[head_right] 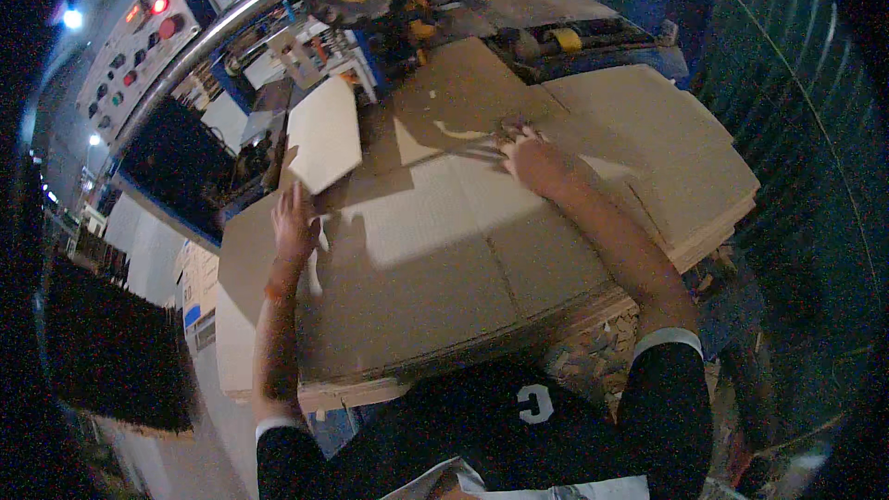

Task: The person repeatedly picks up flat cardboard sheets from a stack and places them onto a machine feed table, aligning them by hand. The person continues this cycle throughout the clip, maintaining a neat stack on the table.

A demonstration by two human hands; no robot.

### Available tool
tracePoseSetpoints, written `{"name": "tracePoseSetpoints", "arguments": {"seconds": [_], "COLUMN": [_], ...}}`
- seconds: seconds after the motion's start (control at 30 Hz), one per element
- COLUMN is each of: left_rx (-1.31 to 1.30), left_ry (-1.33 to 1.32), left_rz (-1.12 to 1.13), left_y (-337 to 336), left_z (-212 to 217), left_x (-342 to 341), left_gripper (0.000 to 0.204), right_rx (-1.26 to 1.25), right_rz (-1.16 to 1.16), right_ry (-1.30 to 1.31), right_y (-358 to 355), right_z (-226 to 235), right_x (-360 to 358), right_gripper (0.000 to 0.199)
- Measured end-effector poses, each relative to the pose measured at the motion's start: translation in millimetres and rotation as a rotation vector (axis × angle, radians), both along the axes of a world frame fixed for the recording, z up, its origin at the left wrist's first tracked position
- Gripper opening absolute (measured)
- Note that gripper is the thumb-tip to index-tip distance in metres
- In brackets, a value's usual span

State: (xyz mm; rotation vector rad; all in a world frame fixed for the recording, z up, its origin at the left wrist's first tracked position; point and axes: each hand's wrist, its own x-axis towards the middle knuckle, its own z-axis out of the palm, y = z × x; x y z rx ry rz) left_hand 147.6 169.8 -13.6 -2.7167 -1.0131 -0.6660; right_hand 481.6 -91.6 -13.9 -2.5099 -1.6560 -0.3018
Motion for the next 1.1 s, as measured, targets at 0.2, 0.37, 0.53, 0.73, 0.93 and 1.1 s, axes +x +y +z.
{"name": "tracePoseSetpoints", "arguments": {"seconds": [0.2, 0.37, 0.53, 0.73, 0.93, 1.1], "left_rx": [-0.051, -0.544, -0.197, -0.092, -0.686, -0.631], "left_ry": [-0.66, -1.129, -0.875, -1.813, -1.6, -1.47], "left_rz": [0.108, 0.446, 0.981, 0.301, 0.335, 0.154], "left_y": [-62, -103, -116, -124, -88, -140], "left_z": [-19, -65, -53, -22, -33, -18], "left_x": [-175, -286, -246, -252, -262, -231], "left_gripper": [0.06, 0.053, 0.056, 0.054, 0.036, 0.029], "right_rx": [0.372, 0.197, 0.811, 1.983, 1.639, 1.062], "right_rz": [-0.556, -1.083, -0.987, -0.284, -0.108, -0.496], "right_ry": [0.102, -0.21, 0.156, 0.75, 0.926, 0.401], "right_y": [-165, -256, -264, -274, -278, -268], "right_z": [12, -28, -54, -60, 19, 20], "right_x": [11, 25, 65, 117, 75, -84], "right_gripper": [0.058, 0.056, 0.035, 0.042, 0.044, 0.036]}}
